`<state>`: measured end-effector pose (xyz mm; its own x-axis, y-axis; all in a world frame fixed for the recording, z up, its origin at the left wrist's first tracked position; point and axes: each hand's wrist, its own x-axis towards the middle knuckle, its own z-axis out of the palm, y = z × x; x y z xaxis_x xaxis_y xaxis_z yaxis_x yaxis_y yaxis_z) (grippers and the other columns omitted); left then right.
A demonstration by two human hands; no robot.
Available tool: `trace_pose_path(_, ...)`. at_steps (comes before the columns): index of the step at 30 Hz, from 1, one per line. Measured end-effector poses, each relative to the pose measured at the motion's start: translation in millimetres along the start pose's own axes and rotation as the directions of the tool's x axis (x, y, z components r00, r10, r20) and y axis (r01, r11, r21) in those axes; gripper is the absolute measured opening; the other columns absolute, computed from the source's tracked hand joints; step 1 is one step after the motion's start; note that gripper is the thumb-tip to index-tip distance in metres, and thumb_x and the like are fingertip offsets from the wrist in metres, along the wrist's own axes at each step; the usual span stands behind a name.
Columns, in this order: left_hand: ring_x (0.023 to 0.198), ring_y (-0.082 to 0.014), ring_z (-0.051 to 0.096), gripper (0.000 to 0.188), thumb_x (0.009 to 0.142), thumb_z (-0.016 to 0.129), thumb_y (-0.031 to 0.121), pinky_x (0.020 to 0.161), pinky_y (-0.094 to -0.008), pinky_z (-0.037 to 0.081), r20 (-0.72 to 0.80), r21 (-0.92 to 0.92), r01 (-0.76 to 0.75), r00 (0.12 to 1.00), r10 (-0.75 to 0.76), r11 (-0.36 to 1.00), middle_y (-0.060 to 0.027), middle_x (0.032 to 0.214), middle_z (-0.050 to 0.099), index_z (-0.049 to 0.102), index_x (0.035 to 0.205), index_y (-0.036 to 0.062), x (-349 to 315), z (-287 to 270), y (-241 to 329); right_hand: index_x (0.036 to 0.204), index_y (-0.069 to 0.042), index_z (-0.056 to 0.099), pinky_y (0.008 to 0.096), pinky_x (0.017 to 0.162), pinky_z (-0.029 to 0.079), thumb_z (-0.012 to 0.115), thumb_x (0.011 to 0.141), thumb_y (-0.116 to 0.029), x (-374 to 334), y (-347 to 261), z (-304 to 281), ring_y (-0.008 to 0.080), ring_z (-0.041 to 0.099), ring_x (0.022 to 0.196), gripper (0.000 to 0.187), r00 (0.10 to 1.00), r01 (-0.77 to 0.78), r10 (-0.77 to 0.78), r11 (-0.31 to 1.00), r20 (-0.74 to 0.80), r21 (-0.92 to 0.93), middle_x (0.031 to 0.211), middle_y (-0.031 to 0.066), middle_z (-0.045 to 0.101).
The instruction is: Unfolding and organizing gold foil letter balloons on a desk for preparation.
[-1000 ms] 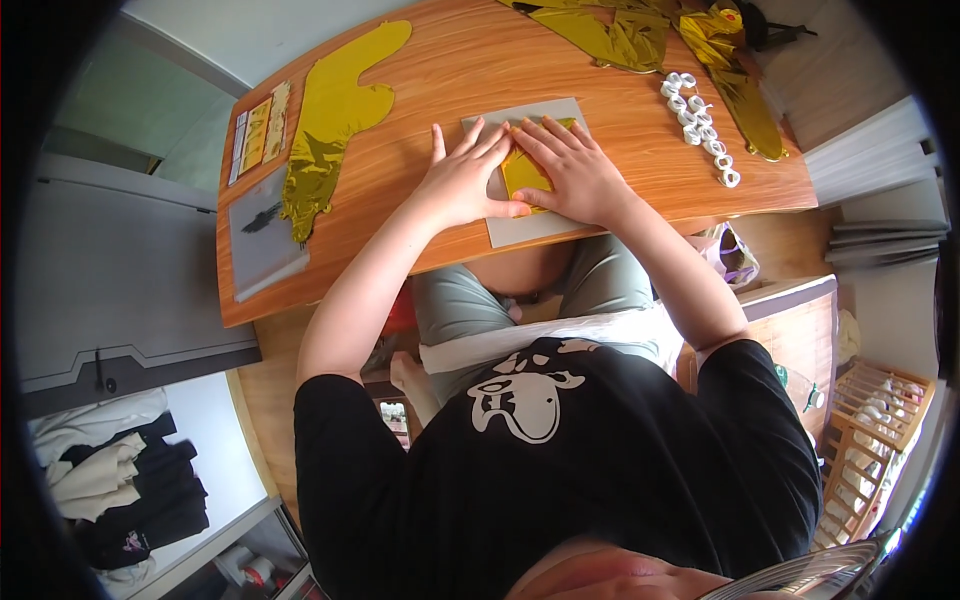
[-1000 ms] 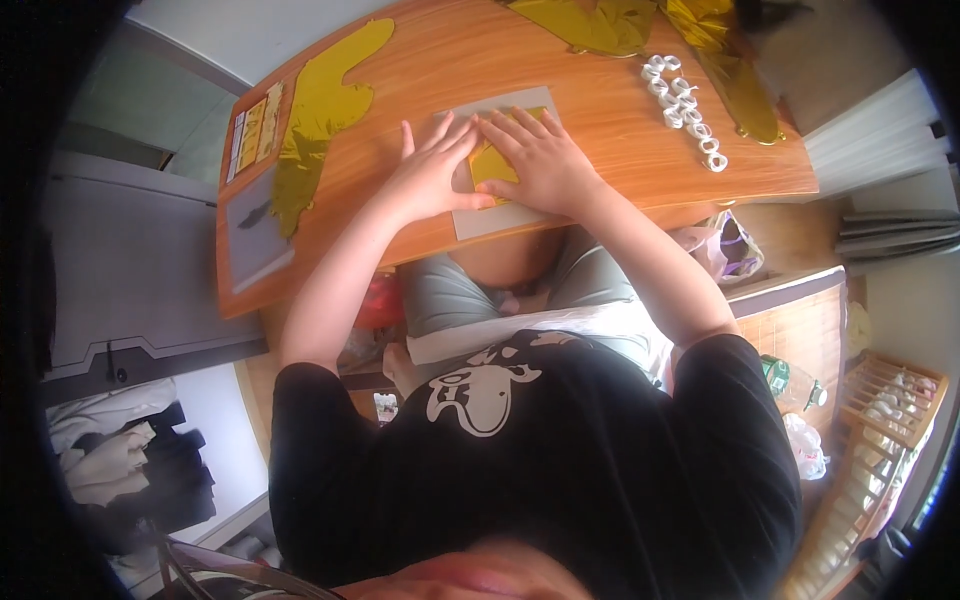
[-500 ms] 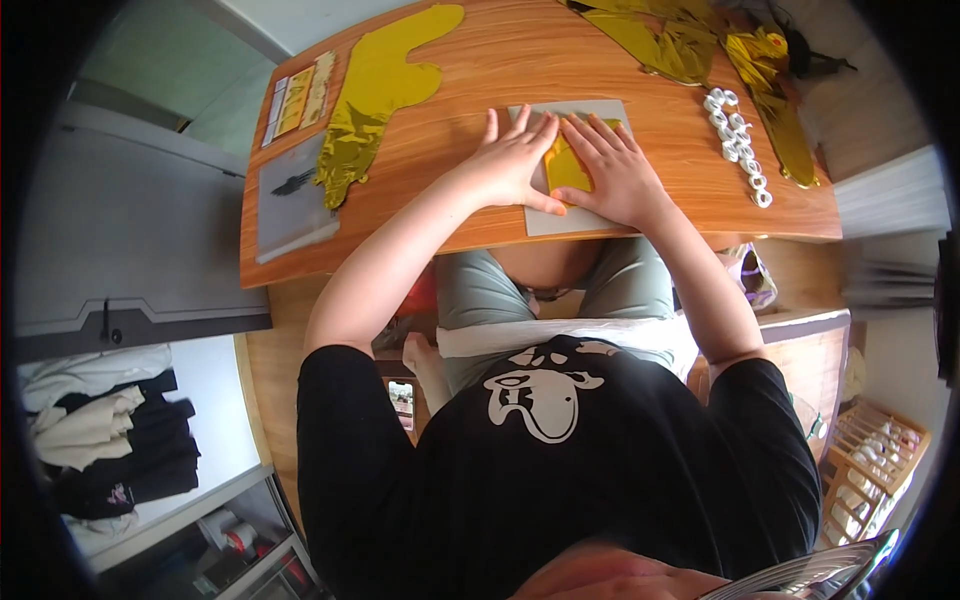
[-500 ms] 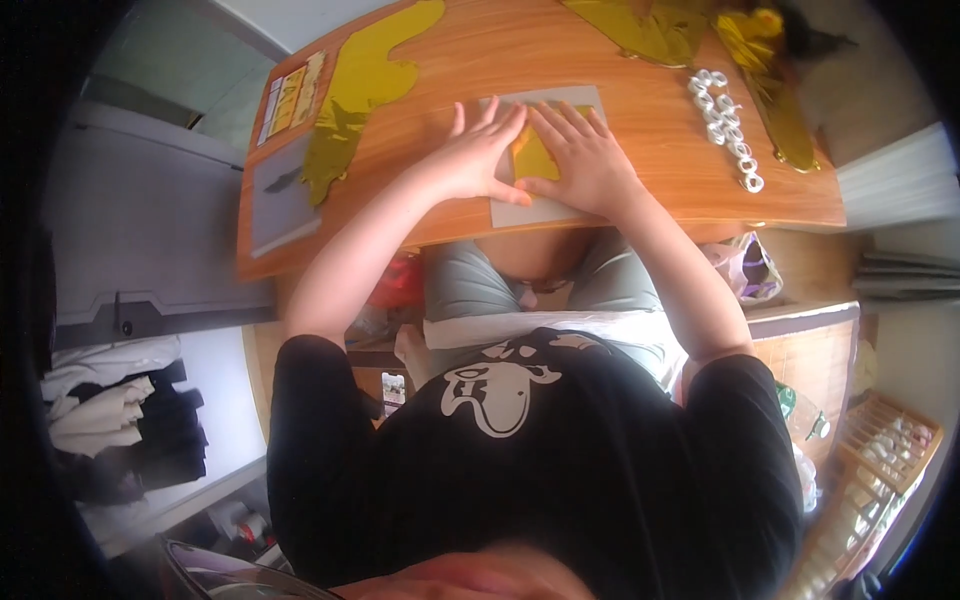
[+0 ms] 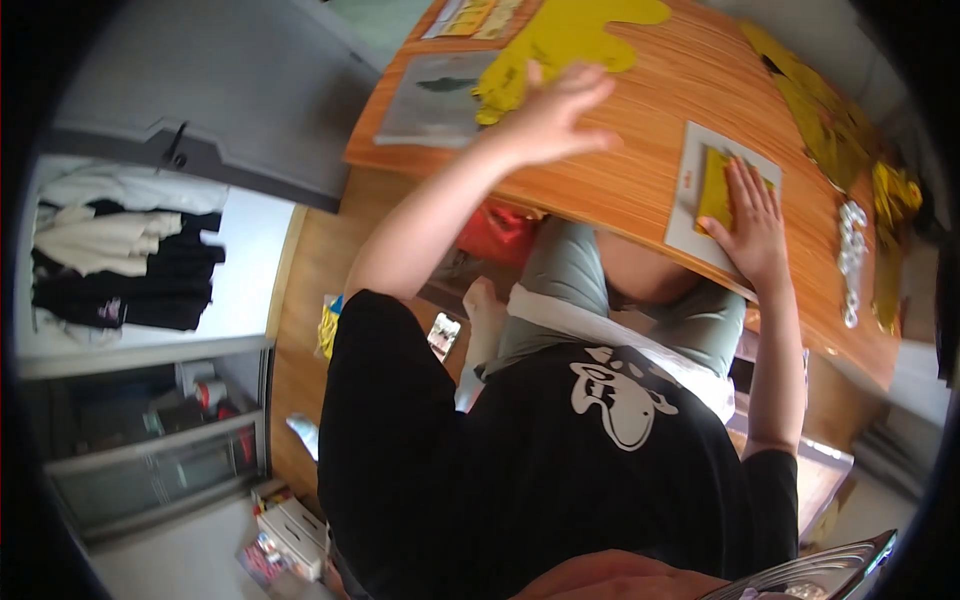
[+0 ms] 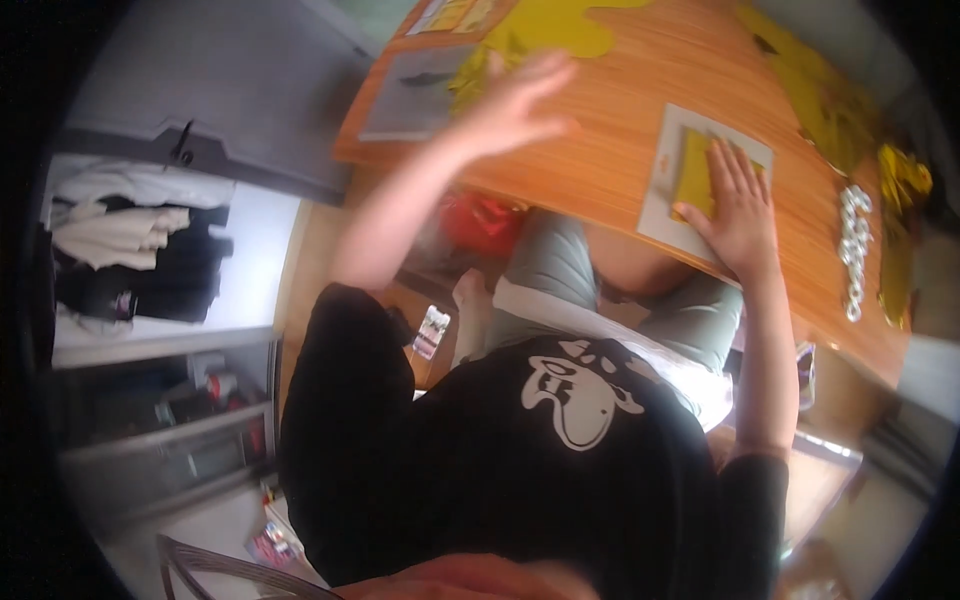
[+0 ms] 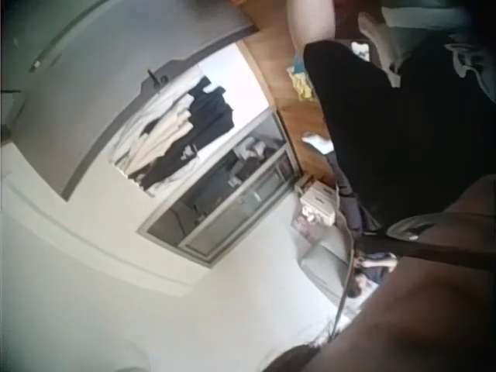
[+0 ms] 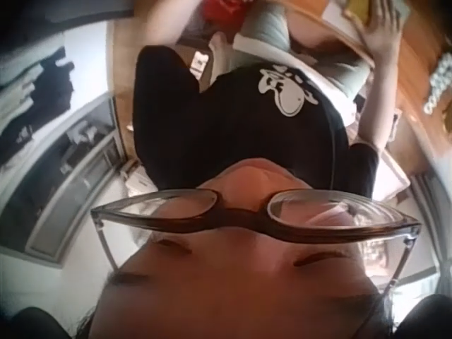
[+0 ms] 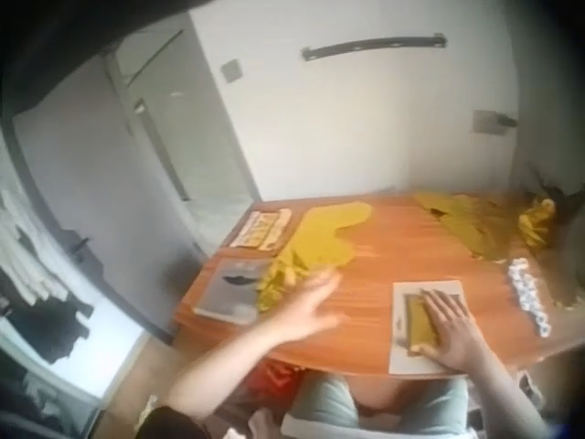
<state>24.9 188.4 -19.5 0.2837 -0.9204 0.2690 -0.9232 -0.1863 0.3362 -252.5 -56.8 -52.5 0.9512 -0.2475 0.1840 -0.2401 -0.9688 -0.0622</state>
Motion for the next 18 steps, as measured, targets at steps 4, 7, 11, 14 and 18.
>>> trace_pose_path(4, 0.108, -0.0245, 0.07, 0.047, 0.087, 0.074, 0.048, 0.093, -0.0366, 0.054, -0.328, -0.092, 0.543, 0.775, -0.54, 0.835, -0.0134, 0.112, 0.074, 0.075, 0.113, 0.0084, -108, -106, -128, 0.158, -0.008, 0.031, 0.0503, 0.123, 0.021, 0.06, 0.089, -0.064, 8, -3, 2, 0.0333, 0.027, 0.152, 0.093, 0.997, 0.056, -0.057, 0.998, -0.045, -0.032, 0.163, 0.0136, 0.034)
trace_pose_path(7, 0.118, -0.0223, 0.065, 0.045, 0.098, 0.064, 0.041, 0.101, -0.0367, 0.05, -0.235, 0.147, 0.79, 0.613, -0.754, 0.596, -0.0104, 0.126, 0.07, 0.067, 0.127, 0.0071, -148, -119, -178, 0.159, -0.008, 0.031, 0.0508, 0.123, 0.021, 0.059, 0.09, -0.063, 7, 3, 13, 0.0338, 0.028, 0.152, 0.092, 0.996, 0.066, -0.069, 0.996, -0.051, -0.054, 0.163, 0.0138, 0.034)
trace_pose_path(11, 0.094, -0.0292, 0.07, 0.064, 0.079, 0.077, 0.06, 0.083, -0.0387, 0.054, -0.119, 0.099, 0.853, 0.522, -0.845, 0.513, -0.018, 0.103, 0.073, 0.072, 0.113, 0.0061, -141, -110, -194, 0.159, -0.008, 0.031, 0.0498, 0.123, 0.022, 0.058, 0.092, -0.061, 6, 19, 20, 0.0356, 0.029, 0.151, 0.089, 0.994, 0.088, -0.092, 0.994, -0.065, -0.066, 0.162, 0.0137, 0.036)
trace_pose_path(14, 0.073, -0.0239, 0.07, 0.056, 0.078, 0.08, 0.056, 0.067, -0.0368, 0.054, 0.03, -0.055, 0.847, 0.53, -0.847, 0.528, -0.0131, 0.084, 0.075, 0.078, 0.095, 0.0022, -155, -124, -211, 0.159, -0.009, 0.031, 0.049, 0.123, 0.023, 0.057, 0.095, -0.059, 10, 12, 20, 0.0358, 0.029, 0.151, 0.085, 0.99, 0.115, -0.117, 0.993, -0.08, -0.027, 0.161, 0.0138, 0.037)
trace_pose_path(18, 0.07, -0.0189, 0.068, 0.041, 0.085, 0.08, 0.041, 0.062, -0.0343, 0.052, 0.225, -0.308, 0.842, 0.516, -0.826, 0.443, -0.0099, 0.081, 0.074, 0.077, 0.09, 0.0006, -161, -123, -229, 0.159, -0.01, 0.032, 0.0487, 0.123, 0.022, 0.056, 0.097, -0.057, 9, 10, 22, 0.0351, 0.029, 0.151, 0.081, 0.99, 0.114, -0.116, 0.993, -0.075, -0.033, 0.161, 0.0132, 0.037)
